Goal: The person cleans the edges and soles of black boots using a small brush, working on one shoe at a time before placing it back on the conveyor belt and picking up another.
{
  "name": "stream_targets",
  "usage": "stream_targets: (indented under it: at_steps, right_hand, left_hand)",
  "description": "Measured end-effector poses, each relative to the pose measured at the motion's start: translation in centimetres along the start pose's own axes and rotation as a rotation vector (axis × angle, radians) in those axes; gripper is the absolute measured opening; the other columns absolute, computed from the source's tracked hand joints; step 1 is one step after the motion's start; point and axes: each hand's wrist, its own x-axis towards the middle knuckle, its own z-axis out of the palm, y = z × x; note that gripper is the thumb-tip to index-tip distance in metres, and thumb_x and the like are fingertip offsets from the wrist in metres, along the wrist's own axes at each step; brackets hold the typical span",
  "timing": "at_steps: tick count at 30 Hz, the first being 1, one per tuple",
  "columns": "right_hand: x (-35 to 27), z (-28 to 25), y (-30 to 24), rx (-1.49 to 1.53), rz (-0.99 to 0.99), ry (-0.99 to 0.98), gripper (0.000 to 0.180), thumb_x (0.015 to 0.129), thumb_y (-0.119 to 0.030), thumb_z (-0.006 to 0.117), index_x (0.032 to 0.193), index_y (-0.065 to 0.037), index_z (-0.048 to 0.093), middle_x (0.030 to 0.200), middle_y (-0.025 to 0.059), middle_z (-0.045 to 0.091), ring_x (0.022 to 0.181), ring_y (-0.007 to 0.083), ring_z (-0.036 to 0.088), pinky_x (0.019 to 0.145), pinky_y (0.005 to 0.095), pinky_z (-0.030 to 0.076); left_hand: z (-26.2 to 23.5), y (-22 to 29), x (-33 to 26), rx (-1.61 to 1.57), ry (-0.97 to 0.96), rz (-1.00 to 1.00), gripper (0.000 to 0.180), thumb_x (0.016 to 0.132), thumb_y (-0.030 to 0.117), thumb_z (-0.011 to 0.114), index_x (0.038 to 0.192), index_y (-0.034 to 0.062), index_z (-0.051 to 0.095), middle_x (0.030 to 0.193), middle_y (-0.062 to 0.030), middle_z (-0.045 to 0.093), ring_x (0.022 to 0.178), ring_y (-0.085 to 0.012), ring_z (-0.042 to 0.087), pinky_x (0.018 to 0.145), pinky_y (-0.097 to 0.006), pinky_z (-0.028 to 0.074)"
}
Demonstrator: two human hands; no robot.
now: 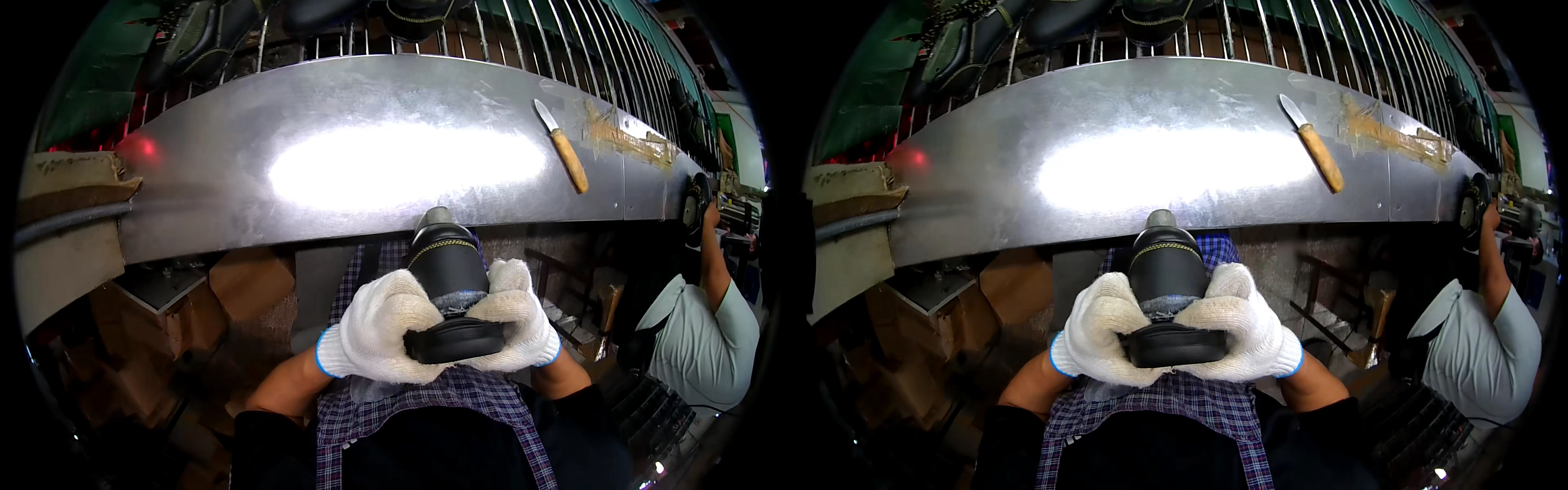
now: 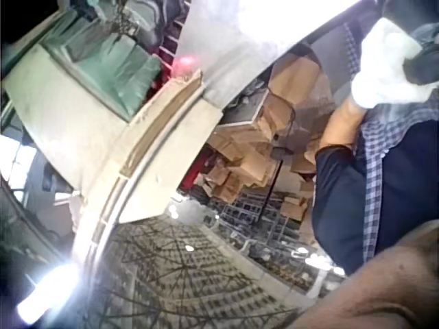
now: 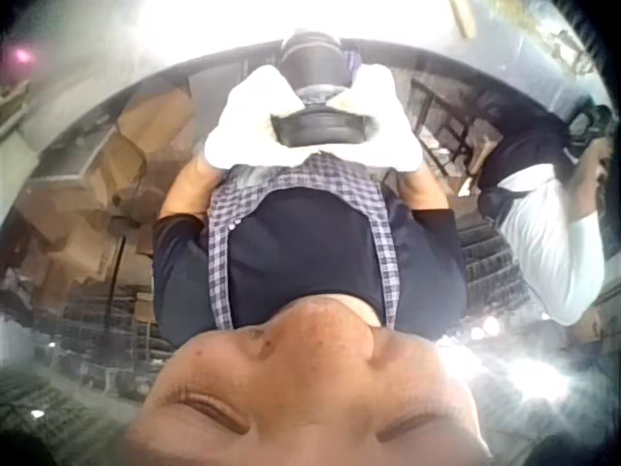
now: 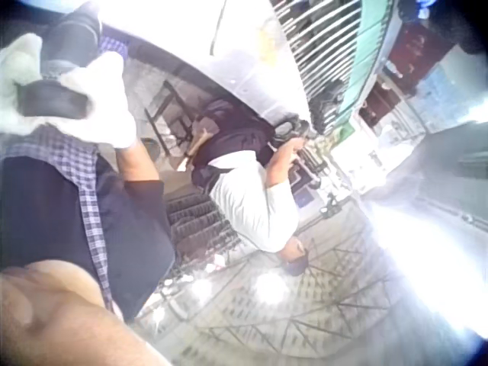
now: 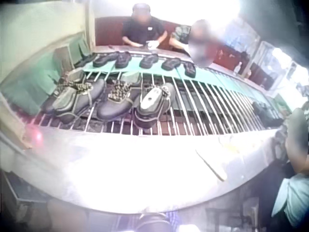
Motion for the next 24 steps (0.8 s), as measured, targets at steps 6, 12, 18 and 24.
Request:
stream_targets:
  at_steps: [6,12,18,24]
  right_hand:
    - [1.5,0.2,-0.7,0.045,0.193,-0.1,0.047,0.066,-0.035,0.105,0.101,-0.013,0.083,0.093,0.0039,0.056,0.086,0.0234,0.051,0.076,0.0397,0.041]
    - [1.9,-0.2,-0.4,0.11,0.279,-0.09,0.051,0.064,-0.04,0.106,0.101,-0.013,0.084,0.093,0.0046,0.059,0.086,0.0247,0.053,0.077,0.0391,0.043]
    - [1.7,-1.0,-0.6,0.037,0.337,-0.142,0.104,0.064,-0.047,0.106,0.141,0.002,0.057,0.131,0.0231,0.06,0.115,0.0375,0.061,0.099,0.045,0.05]
    - [4.1,-3.0,-0.4,-0.101,0.359,-0.405,0.143,0.062,-0.06,0.103,0.165,0.009,0.031,0.163,0.0368,0.044,0.143,0.0471,0.059,0.118,0.0471,0.052]
  left_hand:
    - [-0.9,-0.1,-0.1,-0.141,0.058,-0.091,0.047,0.067,0.019,0.103,0.097,0.0089,0.068,0.087,-0.0064,0.064,0.07,-0.0201,0.064,0.055,-0.034,0.05]
    - [-1.5,-0.1,0.4,-0.173,0.017,-0.205,0.056,0.064,0.022,0.106,0.098,0.0157,0.062,0.088,-0.0016,0.063,0.071,-0.0164,0.058,0.061,-0.033,0.046]
    - [-1.9,-0.8,0.1,-0.271,0.037,-0.221,0.073,0.064,0.021,0.105,0.12,0.0061,0.06,0.103,-0.0078,0.063,0.08,-0.0174,0.061,0.064,-0.031,0.053]
    - [-2.2,-0.7,0.2,-0.066,-0.079,-0.264,0.125,0.059,0.038,0.106,0.157,-0.002,0.041,0.127,-0.0141,0.05,0.104,-0.0234,0.058,0.087,-0.039,0.057]
